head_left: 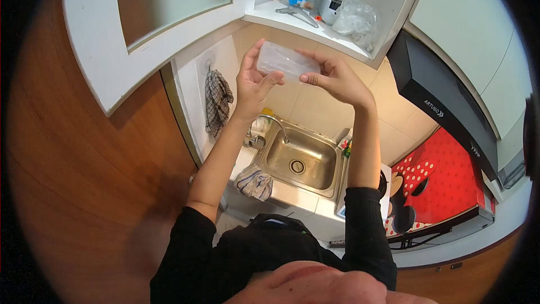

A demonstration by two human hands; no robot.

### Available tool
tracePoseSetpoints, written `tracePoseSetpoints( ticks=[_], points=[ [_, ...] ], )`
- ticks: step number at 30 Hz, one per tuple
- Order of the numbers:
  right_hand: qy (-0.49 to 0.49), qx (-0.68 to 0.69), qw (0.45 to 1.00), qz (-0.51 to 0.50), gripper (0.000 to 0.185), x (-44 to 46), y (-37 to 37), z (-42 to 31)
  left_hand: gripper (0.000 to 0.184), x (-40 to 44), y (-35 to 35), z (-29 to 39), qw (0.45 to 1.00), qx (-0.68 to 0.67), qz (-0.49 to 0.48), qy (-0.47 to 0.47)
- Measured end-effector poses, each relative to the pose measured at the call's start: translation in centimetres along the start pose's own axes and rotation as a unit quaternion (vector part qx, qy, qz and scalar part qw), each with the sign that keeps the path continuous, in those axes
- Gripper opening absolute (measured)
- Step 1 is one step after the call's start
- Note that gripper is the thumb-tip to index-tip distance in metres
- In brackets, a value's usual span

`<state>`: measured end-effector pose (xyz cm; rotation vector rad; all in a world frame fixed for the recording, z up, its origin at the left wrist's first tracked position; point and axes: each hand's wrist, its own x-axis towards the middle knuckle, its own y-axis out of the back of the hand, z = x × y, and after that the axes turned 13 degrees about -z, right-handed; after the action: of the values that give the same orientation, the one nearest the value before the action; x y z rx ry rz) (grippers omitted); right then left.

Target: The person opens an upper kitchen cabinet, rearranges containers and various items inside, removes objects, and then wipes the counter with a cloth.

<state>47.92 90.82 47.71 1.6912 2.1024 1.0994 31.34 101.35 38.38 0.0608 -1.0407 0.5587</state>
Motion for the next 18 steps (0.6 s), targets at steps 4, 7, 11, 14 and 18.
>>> tracePoseSetpoints(
  ticks=[4, 7, 11, 14, 18],
  points=[
    [-0.033, -0.064, 0.996, 0.051, 0.04, 1.0, 1.5, -0.8, 0.072, -0.9, -0.8, 0.0, 0.997, -0.04, 0.069, 0.015],
    [0.018, -0.146, 0.972, 0.182, 0.03, 3.6, 4.2, -1.7, 0.074, -1.2, -1.4, -0.1, 0.992, -0.075, 0.105, 0.008],
    [-0.054, -0.307, 0.934, 0.176, 0.036, 8.4, 8.0, -0.1, 0.073, -2.1, -1.5, 0.0, 0.987, -0.113, 0.116, 0.022],
    [-0.11, -0.38, 0.907, 0.141, 0.038, 12.9, 10.2, 3.9, 0.071, -3.0, -1.4, 0.2, 0.985, -0.129, 0.108, 0.031],
    [-0.226, -0.419, 0.878, 0.058, 0.025, 17.1, 12.0, 4.6, 0.07, -4.2, -0.4, 0.4, 0.982, -0.152, 0.097, 0.056]
  ],
)
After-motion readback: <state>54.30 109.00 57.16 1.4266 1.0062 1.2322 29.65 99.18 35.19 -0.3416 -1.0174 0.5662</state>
